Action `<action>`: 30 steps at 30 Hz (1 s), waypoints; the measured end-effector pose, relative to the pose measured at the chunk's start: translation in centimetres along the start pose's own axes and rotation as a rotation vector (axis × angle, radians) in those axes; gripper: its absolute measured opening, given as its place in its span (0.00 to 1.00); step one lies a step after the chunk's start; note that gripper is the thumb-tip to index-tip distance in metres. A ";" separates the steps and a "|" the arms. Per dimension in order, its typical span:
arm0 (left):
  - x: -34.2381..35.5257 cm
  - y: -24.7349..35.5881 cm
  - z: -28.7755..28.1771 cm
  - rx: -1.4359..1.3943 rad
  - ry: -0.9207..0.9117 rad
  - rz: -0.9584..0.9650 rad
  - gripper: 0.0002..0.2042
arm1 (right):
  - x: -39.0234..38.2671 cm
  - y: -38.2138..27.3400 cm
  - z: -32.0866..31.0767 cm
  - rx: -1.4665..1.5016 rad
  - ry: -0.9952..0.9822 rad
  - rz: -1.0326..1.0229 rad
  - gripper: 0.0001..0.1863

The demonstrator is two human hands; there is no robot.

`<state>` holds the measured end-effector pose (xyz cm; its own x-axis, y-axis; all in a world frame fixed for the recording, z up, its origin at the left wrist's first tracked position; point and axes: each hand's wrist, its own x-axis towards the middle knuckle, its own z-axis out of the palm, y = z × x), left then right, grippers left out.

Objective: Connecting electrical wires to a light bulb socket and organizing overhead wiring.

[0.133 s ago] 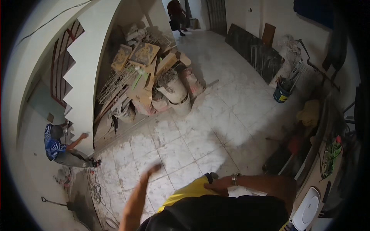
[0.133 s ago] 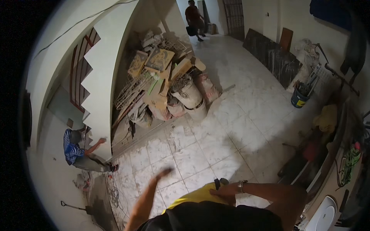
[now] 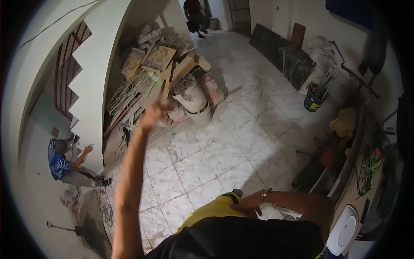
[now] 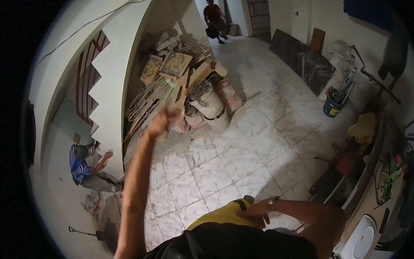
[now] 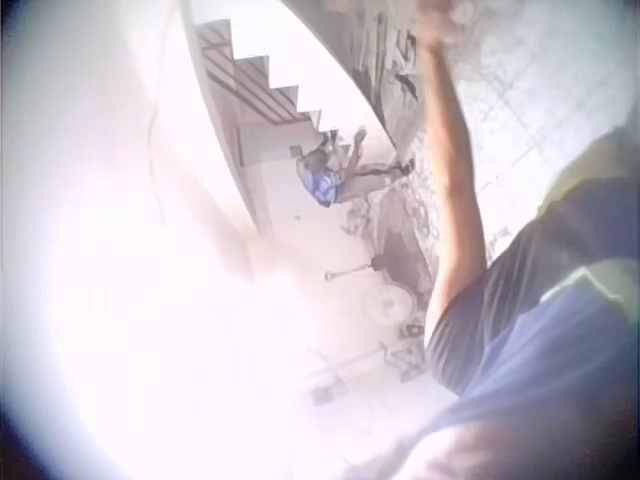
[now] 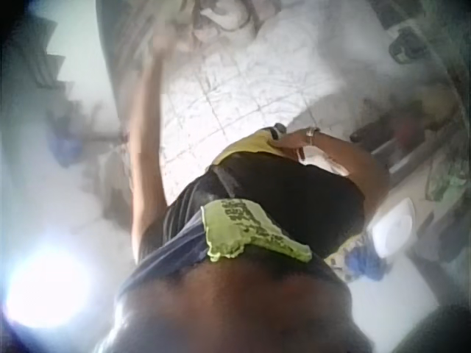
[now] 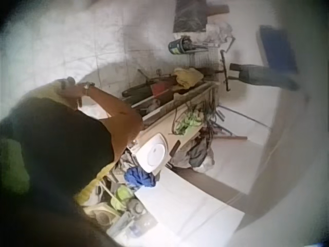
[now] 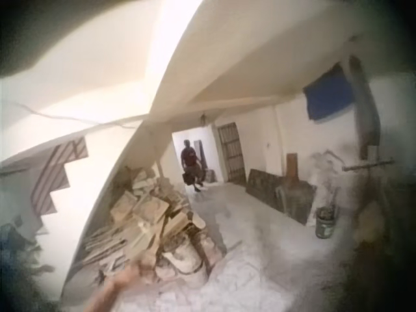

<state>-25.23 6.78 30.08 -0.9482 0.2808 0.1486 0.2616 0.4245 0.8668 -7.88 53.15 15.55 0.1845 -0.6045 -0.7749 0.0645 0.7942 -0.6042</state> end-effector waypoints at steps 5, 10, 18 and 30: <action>10.0 21.1 -4.9 -0.046 0.139 -0.073 0.44 | 4.2 6.8 2.5 0.038 0.016 -0.083 0.41; 12.2 13.9 8.3 0.090 0.078 0.007 0.29 | 6.7 13.7 7.2 0.342 0.416 -0.276 0.42; -24.3 -27.3 30.5 0.003 -0.440 -0.560 0.22 | 12.0 15.6 7.7 -0.154 0.671 -0.648 0.30; -48.7 -15.2 32.1 -0.155 0.045 -0.958 0.20 | 15.5 9.4 -0.6 -0.203 0.495 -0.536 0.27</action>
<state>22.71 14.28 -5.65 -0.7535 -0.1592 -0.6378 -0.6487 0.3371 0.6823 -4.99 51.22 -2.26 -0.2859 -0.8998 -0.3296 -0.1693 0.3860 -0.9068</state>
